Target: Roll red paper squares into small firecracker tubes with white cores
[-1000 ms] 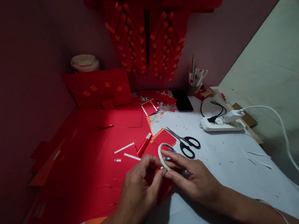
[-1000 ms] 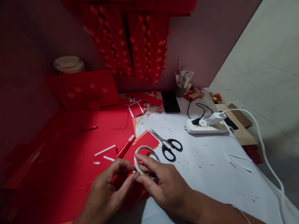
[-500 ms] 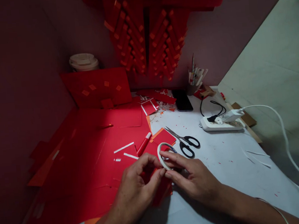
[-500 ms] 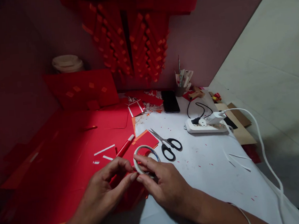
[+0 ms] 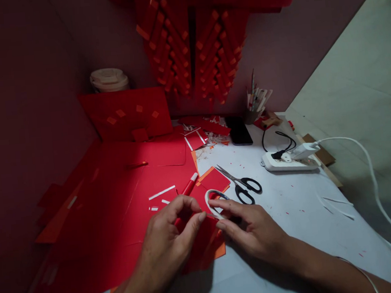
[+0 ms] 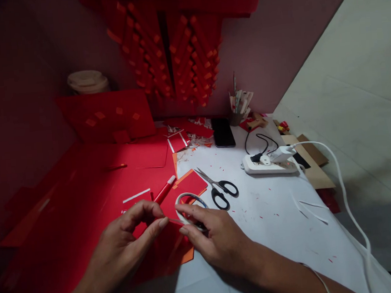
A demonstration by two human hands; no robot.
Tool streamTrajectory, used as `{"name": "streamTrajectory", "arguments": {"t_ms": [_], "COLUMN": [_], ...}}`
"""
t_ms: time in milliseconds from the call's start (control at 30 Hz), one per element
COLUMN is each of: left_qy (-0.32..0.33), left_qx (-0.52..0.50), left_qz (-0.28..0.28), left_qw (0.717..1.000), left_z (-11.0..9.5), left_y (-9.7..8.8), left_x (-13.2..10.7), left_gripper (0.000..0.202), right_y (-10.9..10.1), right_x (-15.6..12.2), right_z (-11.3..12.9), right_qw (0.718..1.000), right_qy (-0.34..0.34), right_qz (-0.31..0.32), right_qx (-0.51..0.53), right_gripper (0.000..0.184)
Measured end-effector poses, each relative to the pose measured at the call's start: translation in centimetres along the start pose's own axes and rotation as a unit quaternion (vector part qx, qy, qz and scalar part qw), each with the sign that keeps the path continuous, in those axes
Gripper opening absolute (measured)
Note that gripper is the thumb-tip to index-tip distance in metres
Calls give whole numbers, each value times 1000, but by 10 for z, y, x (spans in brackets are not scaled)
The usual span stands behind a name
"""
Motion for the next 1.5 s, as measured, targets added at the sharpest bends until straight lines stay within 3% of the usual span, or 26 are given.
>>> {"name": "streamTrajectory", "arguments": {"t_ms": [167,333,467,567,633,800,1000,1300,1433,1500], "left_qy": [-27,-9,-14,-78,-127,-177,-184,-175,-198,-214], "left_qx": [-38,-45,-122,-212,-237,-286,-362,-356,-425,-498], "left_qz": [-30,-42,-73,-100,-114,-124,-94,-91,-110,-72], "left_qw": [998,998,990,969,956,934,909,913,877,837], "left_z": [5,3,11,30,40,48,50,45,50,49], "left_y": [-12,-16,-18,-20,-21,-16,0,-1,-1,9], "left_x": [-1,-2,-1,2,2,2,-1,-1,-3,-3], "left_gripper": [13,12,12,31,27,18,18,15,15,11], "right_y": [-6,-13,-18,-18,-15,-14,-16,-15,-18,-17], "right_x": [1,5,4,1,-1,1,2,3,-2,-4], "right_z": [-4,3,-4,-16,-20,-11,-4,-7,-17,-22], "right_qw": [1000,999,996,986,979,986,995,994,981,973], "right_qy": [12,7,57,126,152,105,66,83,140,164], "right_qz": [-16,-29,-50,-50,-39,-33,-41,-41,-56,-61], "right_qx": [7,27,43,93,131,123,59,63,126,151], "right_gripper": [35,21,11,10,11,9,10,10,10,11]}}
Point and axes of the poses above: each hand's wrist, its own x-axis towards the middle knuckle, its own y-axis out of the palm, z = x × y, the point moved 10 cm from there along x, towards the middle knuckle, and after that the axes turned 14 degrees about -x, right-handed, at the moved point
